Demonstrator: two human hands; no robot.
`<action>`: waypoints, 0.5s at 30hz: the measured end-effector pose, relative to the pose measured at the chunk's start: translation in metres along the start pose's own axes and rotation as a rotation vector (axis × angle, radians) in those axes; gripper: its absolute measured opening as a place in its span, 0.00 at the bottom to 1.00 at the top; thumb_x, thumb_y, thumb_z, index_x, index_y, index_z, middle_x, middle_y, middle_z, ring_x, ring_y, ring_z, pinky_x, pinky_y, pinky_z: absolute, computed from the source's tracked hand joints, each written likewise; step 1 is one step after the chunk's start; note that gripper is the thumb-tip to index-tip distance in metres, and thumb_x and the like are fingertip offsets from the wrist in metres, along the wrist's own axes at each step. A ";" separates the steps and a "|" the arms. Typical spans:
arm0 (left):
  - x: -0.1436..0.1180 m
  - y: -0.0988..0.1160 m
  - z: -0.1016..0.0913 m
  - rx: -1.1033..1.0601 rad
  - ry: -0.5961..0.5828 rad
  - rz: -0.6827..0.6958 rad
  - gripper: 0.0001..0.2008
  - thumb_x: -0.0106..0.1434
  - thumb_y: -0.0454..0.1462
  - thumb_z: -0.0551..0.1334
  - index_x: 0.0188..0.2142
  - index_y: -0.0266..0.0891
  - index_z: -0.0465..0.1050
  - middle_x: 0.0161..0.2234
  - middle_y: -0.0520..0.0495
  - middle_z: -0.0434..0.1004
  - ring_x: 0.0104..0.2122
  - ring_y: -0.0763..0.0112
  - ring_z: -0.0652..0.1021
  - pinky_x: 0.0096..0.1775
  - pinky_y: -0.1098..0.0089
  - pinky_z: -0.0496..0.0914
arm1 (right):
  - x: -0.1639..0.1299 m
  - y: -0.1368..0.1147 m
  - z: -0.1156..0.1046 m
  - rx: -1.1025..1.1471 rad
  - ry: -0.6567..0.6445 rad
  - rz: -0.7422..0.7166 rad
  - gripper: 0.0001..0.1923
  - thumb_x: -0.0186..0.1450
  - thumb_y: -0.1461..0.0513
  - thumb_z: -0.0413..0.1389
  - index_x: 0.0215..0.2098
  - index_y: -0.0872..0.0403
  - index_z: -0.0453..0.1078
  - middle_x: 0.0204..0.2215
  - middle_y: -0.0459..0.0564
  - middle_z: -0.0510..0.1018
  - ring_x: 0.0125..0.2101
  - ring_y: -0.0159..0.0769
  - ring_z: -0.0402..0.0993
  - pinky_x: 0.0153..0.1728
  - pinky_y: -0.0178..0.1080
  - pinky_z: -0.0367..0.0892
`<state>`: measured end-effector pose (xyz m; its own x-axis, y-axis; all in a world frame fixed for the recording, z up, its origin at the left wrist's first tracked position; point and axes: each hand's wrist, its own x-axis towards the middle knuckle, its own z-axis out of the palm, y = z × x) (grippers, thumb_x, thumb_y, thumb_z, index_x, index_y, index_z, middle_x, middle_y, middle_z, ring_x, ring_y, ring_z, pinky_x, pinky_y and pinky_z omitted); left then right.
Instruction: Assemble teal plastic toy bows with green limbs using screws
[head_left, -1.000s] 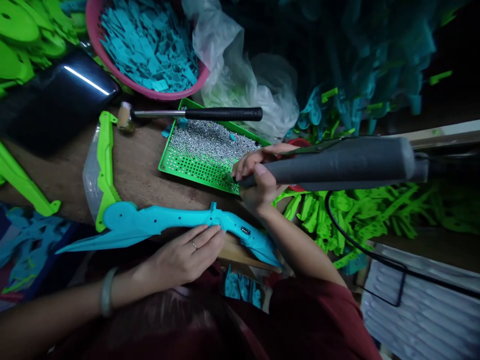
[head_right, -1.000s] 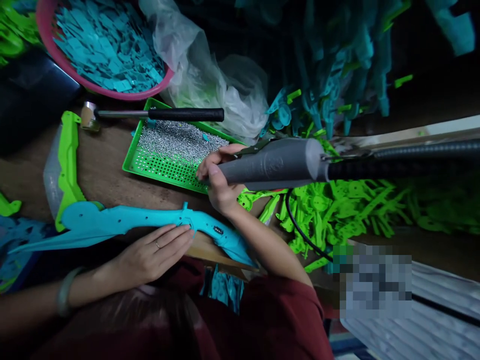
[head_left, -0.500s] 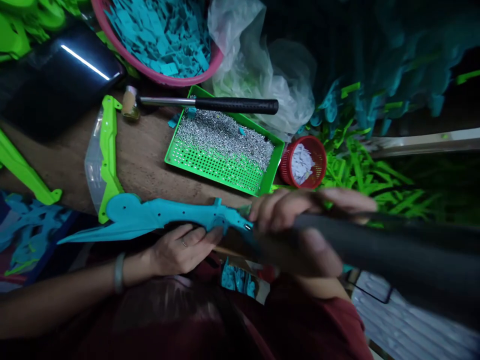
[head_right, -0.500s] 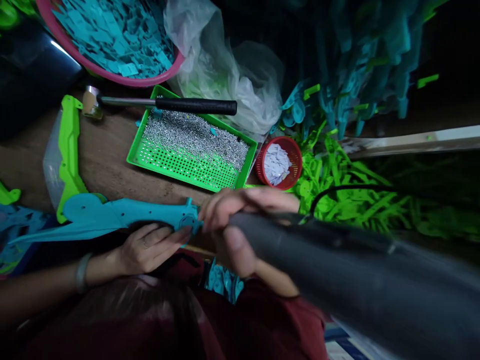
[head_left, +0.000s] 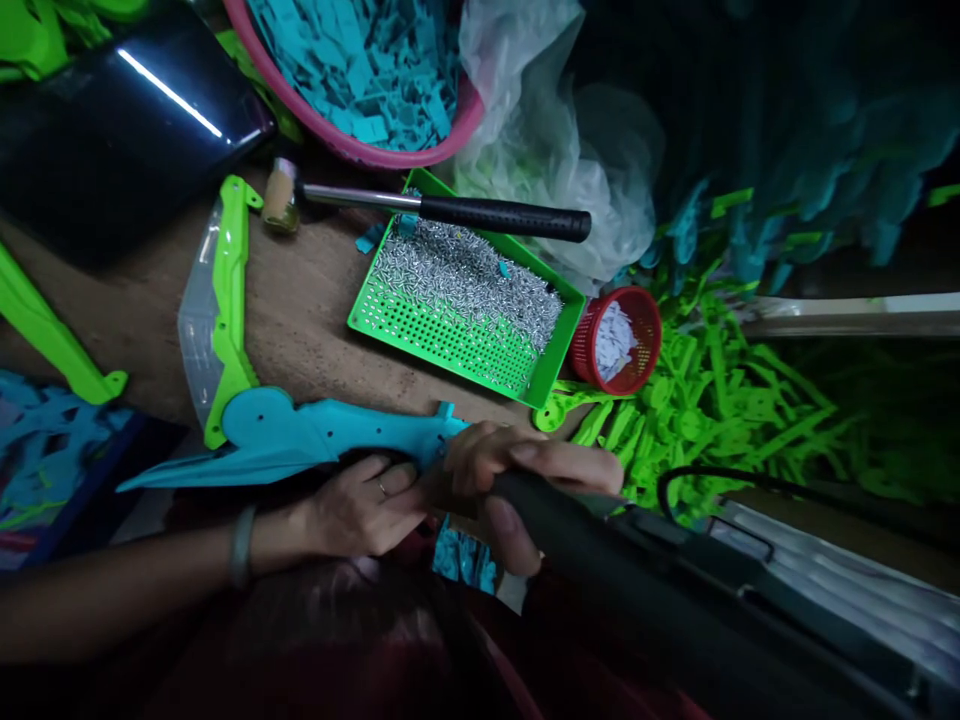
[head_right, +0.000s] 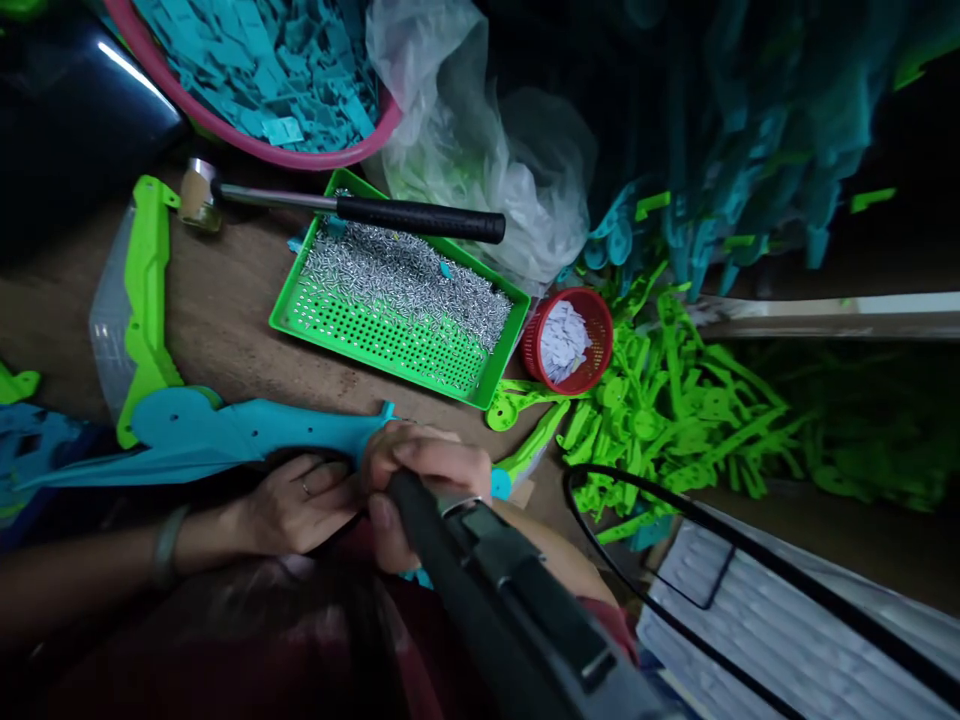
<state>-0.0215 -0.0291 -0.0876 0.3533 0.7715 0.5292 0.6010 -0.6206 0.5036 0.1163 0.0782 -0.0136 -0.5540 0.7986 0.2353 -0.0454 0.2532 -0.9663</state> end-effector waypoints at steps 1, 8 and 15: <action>0.000 0.000 0.000 -0.013 0.005 -0.003 0.13 0.68 0.30 0.53 0.35 0.38 0.77 0.37 0.48 0.82 0.33 0.70 0.75 0.31 0.66 0.65 | 0.002 0.004 0.001 0.007 -0.049 -0.060 0.22 0.61 0.63 0.56 0.52 0.40 0.61 0.23 0.38 0.69 0.19 0.31 0.72 0.20 0.38 0.74; 0.004 -0.002 -0.003 0.002 0.014 0.002 0.13 0.68 0.29 0.53 0.42 0.36 0.77 0.36 0.47 0.81 0.32 0.70 0.75 0.30 0.66 0.65 | 0.021 -0.006 -0.009 0.006 -0.292 -0.117 0.08 0.62 0.62 0.58 0.40 0.48 0.65 0.20 0.39 0.71 0.20 0.31 0.73 0.22 0.36 0.74; 0.004 -0.002 -0.004 0.209 -0.047 0.060 0.14 0.68 0.35 0.60 0.52 0.38 0.76 0.57 0.49 0.75 0.54 0.69 0.74 0.42 0.70 0.71 | 0.075 0.029 -0.011 0.133 0.233 -0.301 0.01 0.63 0.58 0.58 0.34 0.45 0.68 0.16 0.37 0.62 0.13 0.27 0.61 0.14 0.31 0.66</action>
<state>-0.0241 -0.0251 -0.0834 0.4230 0.7427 0.5191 0.7118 -0.6269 0.3168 0.0823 0.1512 -0.0231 -0.2967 0.8057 0.5126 -0.2927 0.4342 -0.8519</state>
